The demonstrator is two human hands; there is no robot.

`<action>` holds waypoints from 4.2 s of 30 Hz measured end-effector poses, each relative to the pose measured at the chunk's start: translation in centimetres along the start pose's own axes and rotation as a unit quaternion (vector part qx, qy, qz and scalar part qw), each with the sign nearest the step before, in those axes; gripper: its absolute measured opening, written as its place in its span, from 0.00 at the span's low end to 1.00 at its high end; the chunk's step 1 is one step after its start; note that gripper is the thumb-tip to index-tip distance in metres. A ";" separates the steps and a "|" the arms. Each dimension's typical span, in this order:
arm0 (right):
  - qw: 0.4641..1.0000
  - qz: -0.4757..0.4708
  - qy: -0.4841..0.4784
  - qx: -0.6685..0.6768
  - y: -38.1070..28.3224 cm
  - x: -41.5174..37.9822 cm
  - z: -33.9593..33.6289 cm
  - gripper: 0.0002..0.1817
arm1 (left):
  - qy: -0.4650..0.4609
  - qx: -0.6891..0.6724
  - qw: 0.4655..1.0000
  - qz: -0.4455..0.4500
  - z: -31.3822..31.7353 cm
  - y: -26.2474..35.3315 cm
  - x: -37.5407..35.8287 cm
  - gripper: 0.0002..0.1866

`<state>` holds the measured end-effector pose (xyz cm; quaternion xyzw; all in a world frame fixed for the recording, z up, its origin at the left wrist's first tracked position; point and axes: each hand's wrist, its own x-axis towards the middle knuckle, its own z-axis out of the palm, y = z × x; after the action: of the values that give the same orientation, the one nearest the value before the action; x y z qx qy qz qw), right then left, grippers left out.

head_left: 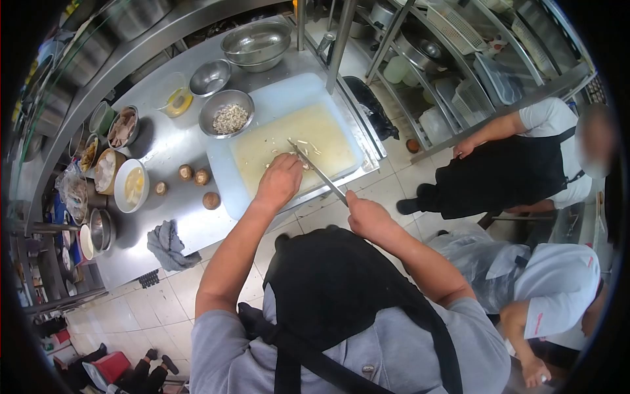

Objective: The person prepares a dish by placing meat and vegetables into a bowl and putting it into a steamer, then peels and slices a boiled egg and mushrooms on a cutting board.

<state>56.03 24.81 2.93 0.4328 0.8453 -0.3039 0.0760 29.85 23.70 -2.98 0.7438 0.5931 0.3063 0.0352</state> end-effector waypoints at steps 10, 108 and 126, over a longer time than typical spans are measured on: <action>0.998 -0.010 -0.002 -0.068 -1.6 -1.1 -2.8 0.15 | -0.011 0.006 0.999 0.044 -0.3 -0.1 0.6 0.08; 0.999 -0.003 0.033 -0.043 -1.8 1.5 0.1 0.15 | -0.029 -0.091 0.995 -0.010 -4.1 -3.8 -0.6 0.14; 1.000 -0.005 -0.004 0.027 -0.9 1.2 -0.5 0.19 | 0.014 -0.001 1.000 -0.002 -2.6 -2.7 0.3 0.15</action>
<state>54.64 25.52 3.24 0.4298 0.8385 -0.3285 0.0660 26.27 23.89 -1.85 0.7385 0.5945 0.3168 0.0279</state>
